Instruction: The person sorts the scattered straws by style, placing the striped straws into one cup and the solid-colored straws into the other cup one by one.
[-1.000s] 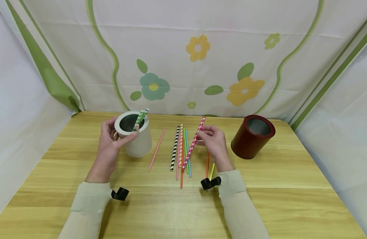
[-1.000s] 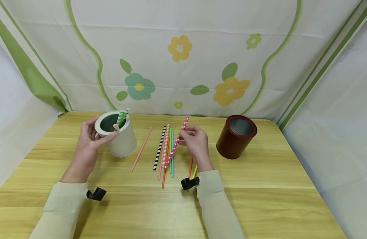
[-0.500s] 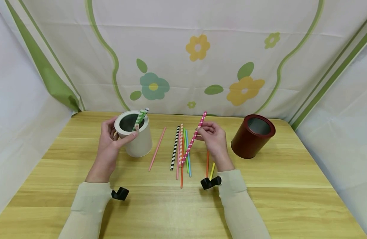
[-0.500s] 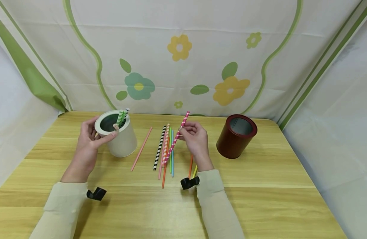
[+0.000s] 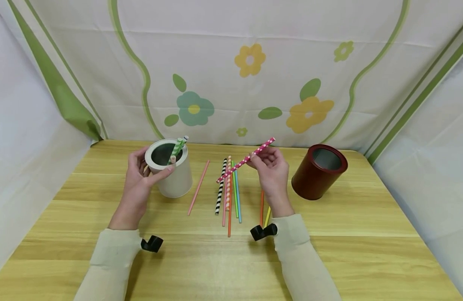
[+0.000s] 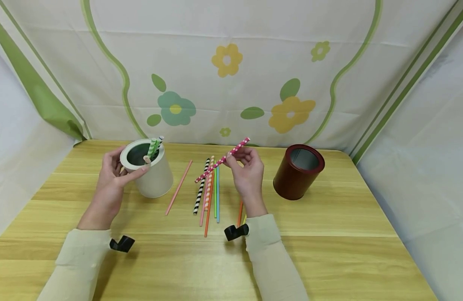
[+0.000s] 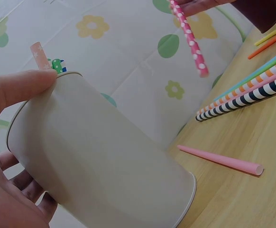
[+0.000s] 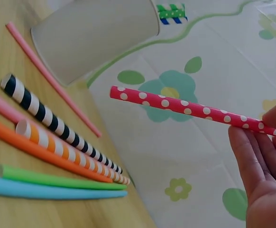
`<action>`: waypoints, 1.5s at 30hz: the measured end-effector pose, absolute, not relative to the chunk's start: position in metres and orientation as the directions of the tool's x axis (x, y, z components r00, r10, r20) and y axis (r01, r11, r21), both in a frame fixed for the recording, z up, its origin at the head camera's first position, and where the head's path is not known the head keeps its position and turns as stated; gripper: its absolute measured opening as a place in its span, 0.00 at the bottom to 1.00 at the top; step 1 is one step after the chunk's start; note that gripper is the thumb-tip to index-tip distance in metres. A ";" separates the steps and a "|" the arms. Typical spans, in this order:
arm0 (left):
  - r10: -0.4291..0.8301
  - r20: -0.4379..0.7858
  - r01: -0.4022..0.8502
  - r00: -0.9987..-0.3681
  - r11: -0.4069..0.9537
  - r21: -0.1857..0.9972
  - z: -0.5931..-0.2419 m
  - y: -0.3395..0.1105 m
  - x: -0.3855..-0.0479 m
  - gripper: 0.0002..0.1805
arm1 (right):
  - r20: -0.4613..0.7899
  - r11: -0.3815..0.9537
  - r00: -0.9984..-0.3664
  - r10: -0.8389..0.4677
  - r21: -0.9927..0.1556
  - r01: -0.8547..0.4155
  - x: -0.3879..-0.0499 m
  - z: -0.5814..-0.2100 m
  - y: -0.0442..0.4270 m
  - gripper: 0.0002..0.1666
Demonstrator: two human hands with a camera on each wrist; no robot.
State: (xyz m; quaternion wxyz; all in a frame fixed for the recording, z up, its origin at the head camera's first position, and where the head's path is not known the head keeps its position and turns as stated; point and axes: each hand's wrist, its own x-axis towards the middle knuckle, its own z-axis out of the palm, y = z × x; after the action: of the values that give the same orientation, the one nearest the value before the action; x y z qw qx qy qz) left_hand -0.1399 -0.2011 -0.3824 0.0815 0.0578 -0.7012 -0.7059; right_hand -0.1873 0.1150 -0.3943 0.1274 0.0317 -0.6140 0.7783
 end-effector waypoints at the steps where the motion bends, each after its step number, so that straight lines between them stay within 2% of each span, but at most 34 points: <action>1: -0.196 0.032 0.033 -0.980 -0.003 0.999 -0.382 -0.201 -0.140 0.49 | 0.221 -0.223 -0.961 0.168 -0.941 -0.255 -0.186 -0.393 0.114 0.17; 5: -0.196 0.027 0.028 -0.980 0.001 1.000 -0.382 -0.200 -0.140 0.49 | 0.277 -0.260 -0.941 0.196 -0.910 -0.322 -0.182 -0.385 0.110 0.14; 13: -0.190 0.030 0.031 -0.981 -0.004 1.000 -0.382 -0.197 -0.143 0.49 | 0.376 -0.251 -0.899 0.224 -0.869 -0.426 -0.176 -0.364 0.097 0.14; 22: -0.193 0.024 0.028 -0.981 -0.020 0.999 -0.383 -0.195 -0.144 0.49 | 0.457 -0.323 -0.849 0.265 -0.787 -0.525 -0.173 -0.331 0.075 0.14; 33: -0.207 0.022 0.027 -0.978 -0.022 0.999 -0.383 -0.194 -0.143 0.48 | 0.437 -0.359 -0.876 0.205 -0.799 -0.482 -0.175 -0.325 0.047 0.16; 39: -0.211 0.000 0.005 -0.977 -0.021 1.000 -0.380 -0.194 -0.143 0.47 | 0.452 -0.307 -0.876 0.169 -0.821 -0.482 -0.178 -0.328 0.035 0.16; 45: -0.222 0.003 -0.006 -0.975 0.038 0.999 -0.376 -0.195 -0.142 0.46 | 0.447 -0.188 -0.887 0.117 -0.867 -0.461 -0.178 -0.327 0.023 0.14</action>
State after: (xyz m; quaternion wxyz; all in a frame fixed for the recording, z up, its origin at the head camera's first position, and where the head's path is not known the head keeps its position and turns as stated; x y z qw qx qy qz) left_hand -0.1424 -0.1946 -0.3757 0.0784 0.0795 -0.7162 -0.6889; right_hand -0.1783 0.0233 -0.3268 0.1907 0.1418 -0.6078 0.7577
